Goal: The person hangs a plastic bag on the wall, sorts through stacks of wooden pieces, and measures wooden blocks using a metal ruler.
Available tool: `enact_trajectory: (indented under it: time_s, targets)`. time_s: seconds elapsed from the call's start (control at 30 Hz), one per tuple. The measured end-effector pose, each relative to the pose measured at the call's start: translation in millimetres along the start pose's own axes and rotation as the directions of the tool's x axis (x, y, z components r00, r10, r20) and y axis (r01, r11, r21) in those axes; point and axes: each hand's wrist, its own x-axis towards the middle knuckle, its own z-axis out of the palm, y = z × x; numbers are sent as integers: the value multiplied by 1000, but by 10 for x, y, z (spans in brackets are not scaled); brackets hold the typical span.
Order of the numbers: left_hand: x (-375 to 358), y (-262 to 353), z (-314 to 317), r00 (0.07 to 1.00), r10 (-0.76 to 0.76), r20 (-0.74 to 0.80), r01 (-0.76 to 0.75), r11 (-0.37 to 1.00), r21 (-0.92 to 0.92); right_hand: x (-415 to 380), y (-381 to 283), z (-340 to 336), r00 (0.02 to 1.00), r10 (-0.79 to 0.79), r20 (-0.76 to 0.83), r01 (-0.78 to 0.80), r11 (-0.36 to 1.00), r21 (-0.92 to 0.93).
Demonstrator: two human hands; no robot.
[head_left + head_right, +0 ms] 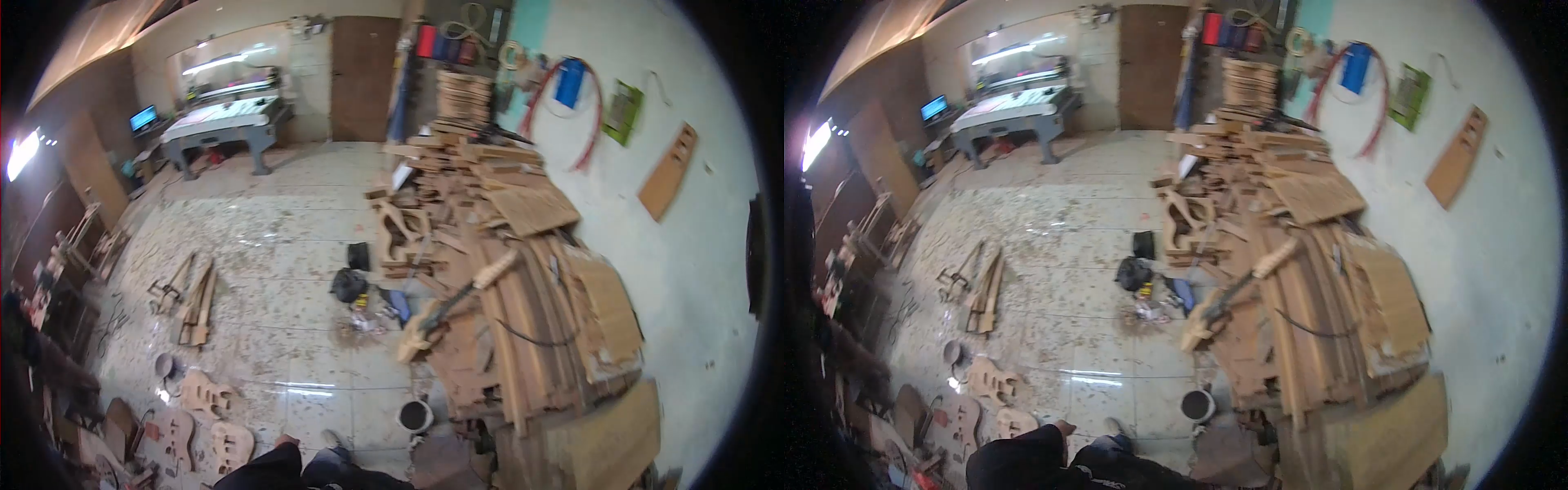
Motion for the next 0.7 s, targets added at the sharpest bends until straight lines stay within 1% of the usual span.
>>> enact_trajectory:
  time_s: [0.03, 0.07, 0.1, 0.17, 0.2, 0.23, 0.27, 0.3, 0.33, 0.4, 0.43, 0.47, 0.5, 0.53, 0.6, 0.63, 0.67, 0.7]
  targets:
    - [95, -244, -404, 993, -106, -55, 100, 990, -100, 14, -106, 219, 996, 43, 75, -42, 999, -10]
    - [145, -403, -715, 980, -165, -111, 141, 971, -190, 37, -200, 421, 985, 88, 145, -85, 996, -26]
    - [225, -486, -948, 966, -196, -167, 144, 948, -283, 59, -282, 618, 968, 135, 213, -128, 991, -45]
    - [673, -547, -1259, 900, -286, -328, 66, 834, -547, 148, -445, 988, 918, 228, 323, -211, 974, -88]
    - [1175, -548, -1367, 952, -250, -175, 91, 780, -619, 225, -528, 1176, 889, 267, 371, -244, 964, -110]
    - [1113, -157, -1624, 940, -338, -54, 78, 366, -927, 330, -571, 1337, 859, 302, 414, -270, 953, -136]
    - [1200, 118, -1983, 977, -146, 158, 187, 222, -957, 451, -666, 1522, 828, 335, 450, -295, 942, -158]
    - [1257, 465, -2324, 976, -27, 215, 216, 124, -968, 572, -742, 1723, 798, 361, 484, -310, 933, -184]
    - [1385, 800, -2628, 968, 78, 238, 229, 113, -967, 738, -822, 1926, 770, 385, 509, -328, 923, -203]
    - [1567, 1353, -3238, 951, 287, 112, 94, 75, -993, 1165, -1061, 2375, 715, 440, 542, -374, 897, -235]
    - [1903, 1668, -3766, 948, 319, 18, -65, 247, -967, 1469, -1289, 2734, 688, 472, 551, -403, 880, -251]
    - [2077, 1858, -4051, 929, 366, -58, -216, 406, -888, 1701, -1337, 2896, 676, 501, 541, -443, 862, -245]
    - [2441, 1859, -4177, 864, 432, -258, -486, 587, -648, 1964, -1293, 3085, 665, 545, 511, -500, 833, -236]
    - [2617, 1820, -4312, 868, 426, -256, -482, 595, -643, 2228, -1185, 3253, 650, 590, 479, -554, 799, -233]
    - [2892, 1606, -4568, 864, 357, -354, -486, 771, -411, 2693, -967, 3653, 597, 676, 431, -648, 724, -237]
    - [2971, 1443, -4682, 890, 277, -362, -426, 787, -446, 2943, -969, 3845, 582, 718, 383, -648, 693, -316]
    - [3045, 1207, -4664, 911, 196, -362, -362, 799, -479, 3151, -1192, 4126, 583, 734, 349, -590, 678, -439]
    - [2984, 989, -4630, 915, 98, -391, -315, 778, -544, 3348, -1393, 4467, 599, 725, 338, -500, 669, -549]
